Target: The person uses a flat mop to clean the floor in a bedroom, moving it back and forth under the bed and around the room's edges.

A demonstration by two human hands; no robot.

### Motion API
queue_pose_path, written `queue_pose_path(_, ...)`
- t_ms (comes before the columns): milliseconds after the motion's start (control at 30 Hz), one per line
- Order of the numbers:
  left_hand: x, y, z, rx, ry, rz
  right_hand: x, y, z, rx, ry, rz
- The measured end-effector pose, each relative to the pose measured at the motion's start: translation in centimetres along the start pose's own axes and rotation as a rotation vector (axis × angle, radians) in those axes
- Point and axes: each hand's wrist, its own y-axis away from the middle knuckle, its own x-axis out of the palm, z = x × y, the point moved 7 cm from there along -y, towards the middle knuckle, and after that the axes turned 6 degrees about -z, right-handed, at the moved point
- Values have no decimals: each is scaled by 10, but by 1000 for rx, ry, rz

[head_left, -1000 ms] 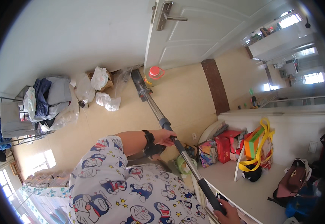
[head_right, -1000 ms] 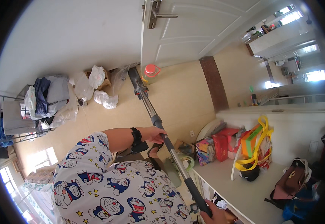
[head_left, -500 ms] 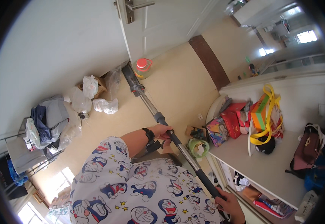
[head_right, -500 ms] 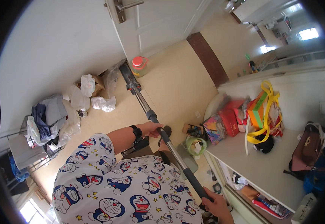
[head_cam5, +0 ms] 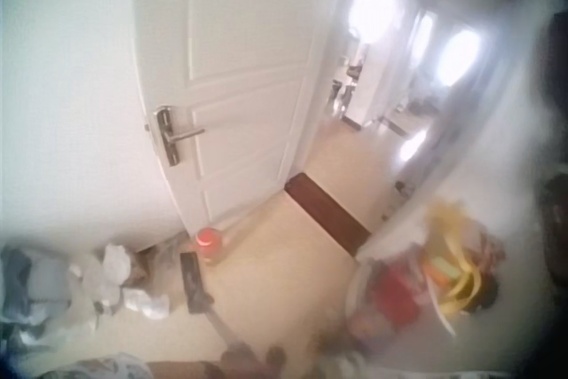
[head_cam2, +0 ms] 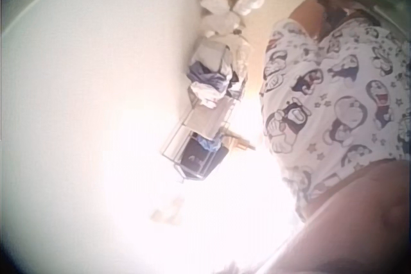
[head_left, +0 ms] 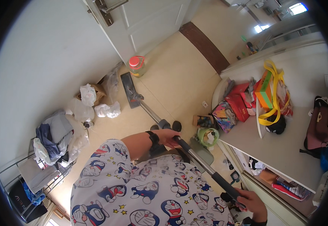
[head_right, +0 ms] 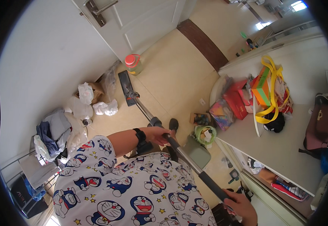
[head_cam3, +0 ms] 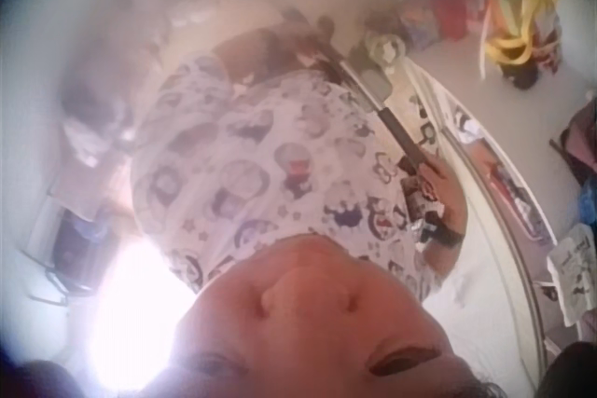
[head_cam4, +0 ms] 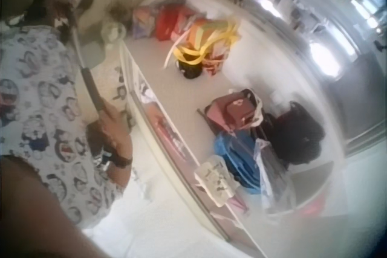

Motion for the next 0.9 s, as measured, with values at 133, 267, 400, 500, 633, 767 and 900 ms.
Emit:
queue_pose_path(133, 55, 16, -6, -59, 49, 148, -33, 33, 0, -12, 61, -111)
queue_pose_path(267, 104, -18, -4, -56, 121, 427, -55, 80, 9, -55, 438, -327)
queue_pose_path(400, 147, -11, -35, -18, 156, 509, -25, 126, 66, 113, 805, -502)
queue_pose_path(500, 152, -26, -65, 84, 296, 470, 5, 134, 102, -298, 976, -656)
queue_pose_path(633, 120, -46, -116, 205, 358, 343, 26, 109, 116, -369, 1033, -708)
queue_pose_path(767, 90, -37, -167, 423, 350, 216, 45, 68, 123, -605, 1165, -738)
queue_pose_path(900, 39, -61, -197, 491, 384, 30, 39, 15, 122, -549, 836, -610)
